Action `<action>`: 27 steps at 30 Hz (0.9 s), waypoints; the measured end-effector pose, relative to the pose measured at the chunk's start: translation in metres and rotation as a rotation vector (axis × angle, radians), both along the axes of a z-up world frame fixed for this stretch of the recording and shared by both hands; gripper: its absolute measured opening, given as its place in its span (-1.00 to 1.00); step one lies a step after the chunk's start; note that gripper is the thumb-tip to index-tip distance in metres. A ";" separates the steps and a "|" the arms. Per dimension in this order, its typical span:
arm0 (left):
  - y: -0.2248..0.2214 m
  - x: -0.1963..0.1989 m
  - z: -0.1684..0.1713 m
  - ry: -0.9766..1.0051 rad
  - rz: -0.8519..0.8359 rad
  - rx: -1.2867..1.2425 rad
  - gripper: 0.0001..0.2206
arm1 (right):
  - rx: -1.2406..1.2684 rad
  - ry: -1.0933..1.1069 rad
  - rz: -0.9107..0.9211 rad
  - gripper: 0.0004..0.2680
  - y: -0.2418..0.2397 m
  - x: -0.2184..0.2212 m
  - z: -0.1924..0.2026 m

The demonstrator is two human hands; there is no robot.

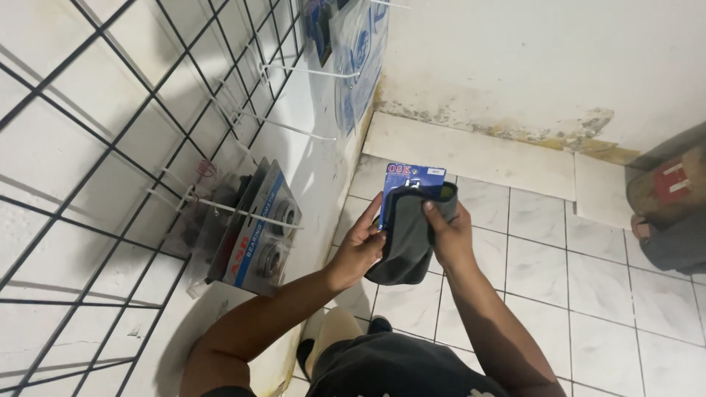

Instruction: Cleaning a packaged car part box with a cloth to remove dust.

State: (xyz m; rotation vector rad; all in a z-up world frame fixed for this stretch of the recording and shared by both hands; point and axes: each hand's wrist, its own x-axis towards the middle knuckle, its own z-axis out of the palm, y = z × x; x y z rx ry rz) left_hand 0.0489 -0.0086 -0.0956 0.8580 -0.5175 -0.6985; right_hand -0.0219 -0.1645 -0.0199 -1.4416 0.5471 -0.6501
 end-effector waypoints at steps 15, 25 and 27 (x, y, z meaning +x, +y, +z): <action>-0.012 -0.007 0.038 -0.110 0.072 -0.007 -0.45 | 0.309 -0.169 -0.089 -0.94 -0.001 0.005 0.007; -0.051 -0.019 0.030 0.173 0.234 -0.299 -0.48 | -0.126 0.039 0.064 -0.47 -0.011 0.005 0.008; -0.056 -0.027 0.029 0.215 0.133 -0.336 -0.41 | -0.207 0.023 0.031 -0.67 -0.035 0.007 -0.008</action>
